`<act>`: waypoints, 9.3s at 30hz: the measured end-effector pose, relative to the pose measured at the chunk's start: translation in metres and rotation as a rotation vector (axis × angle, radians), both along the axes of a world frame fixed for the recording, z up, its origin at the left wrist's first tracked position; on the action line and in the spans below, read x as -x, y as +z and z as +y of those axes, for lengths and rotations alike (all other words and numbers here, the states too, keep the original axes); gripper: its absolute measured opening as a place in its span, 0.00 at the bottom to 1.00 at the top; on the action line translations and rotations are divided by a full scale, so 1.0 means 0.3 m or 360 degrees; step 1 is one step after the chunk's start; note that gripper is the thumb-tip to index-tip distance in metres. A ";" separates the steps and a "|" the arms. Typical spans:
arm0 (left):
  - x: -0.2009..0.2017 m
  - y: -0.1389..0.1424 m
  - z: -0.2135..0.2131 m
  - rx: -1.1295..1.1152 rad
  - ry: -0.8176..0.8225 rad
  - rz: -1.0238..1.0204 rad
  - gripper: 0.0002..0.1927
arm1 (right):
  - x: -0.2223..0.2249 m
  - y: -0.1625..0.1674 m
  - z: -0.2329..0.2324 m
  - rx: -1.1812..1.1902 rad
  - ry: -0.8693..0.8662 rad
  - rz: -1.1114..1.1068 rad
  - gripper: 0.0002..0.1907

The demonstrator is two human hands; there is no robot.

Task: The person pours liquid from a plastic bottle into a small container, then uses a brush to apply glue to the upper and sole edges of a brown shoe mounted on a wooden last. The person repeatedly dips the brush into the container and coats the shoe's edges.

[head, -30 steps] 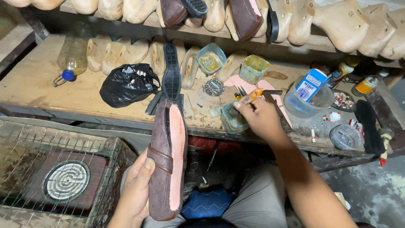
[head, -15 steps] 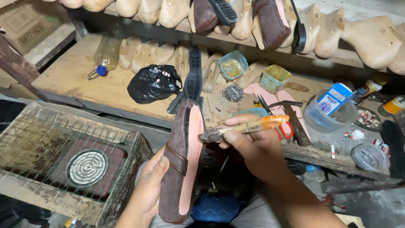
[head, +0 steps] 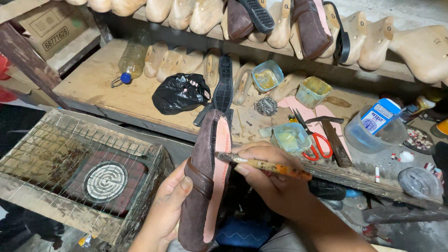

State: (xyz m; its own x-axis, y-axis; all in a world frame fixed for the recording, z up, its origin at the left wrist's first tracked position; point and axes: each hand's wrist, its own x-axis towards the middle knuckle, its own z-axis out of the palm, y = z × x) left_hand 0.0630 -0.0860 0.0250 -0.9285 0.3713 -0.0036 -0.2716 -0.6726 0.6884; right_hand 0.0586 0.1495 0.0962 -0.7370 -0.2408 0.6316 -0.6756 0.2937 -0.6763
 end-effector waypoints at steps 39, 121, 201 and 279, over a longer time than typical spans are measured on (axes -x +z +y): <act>0.021 -0.008 0.015 0.0137 0.0103 -0.0016 0.37 | -0.013 0.002 -0.002 0.0089 0.0248 -0.0226 0.10; 0.038 0.001 0.027 0.0172 -0.0010 0.0180 0.48 | 0.083 -0.082 0.053 0.0426 0.0369 -0.1404 0.12; 0.188 0.158 0.261 -0.0121 -0.0134 0.0166 0.28 | 0.031 0.044 0.133 0.0332 -0.0142 -0.0266 0.11; 0.156 0.186 0.272 -0.0108 0.0095 -0.0057 0.22 | -0.042 0.048 0.104 0.0075 0.0075 -0.0062 0.12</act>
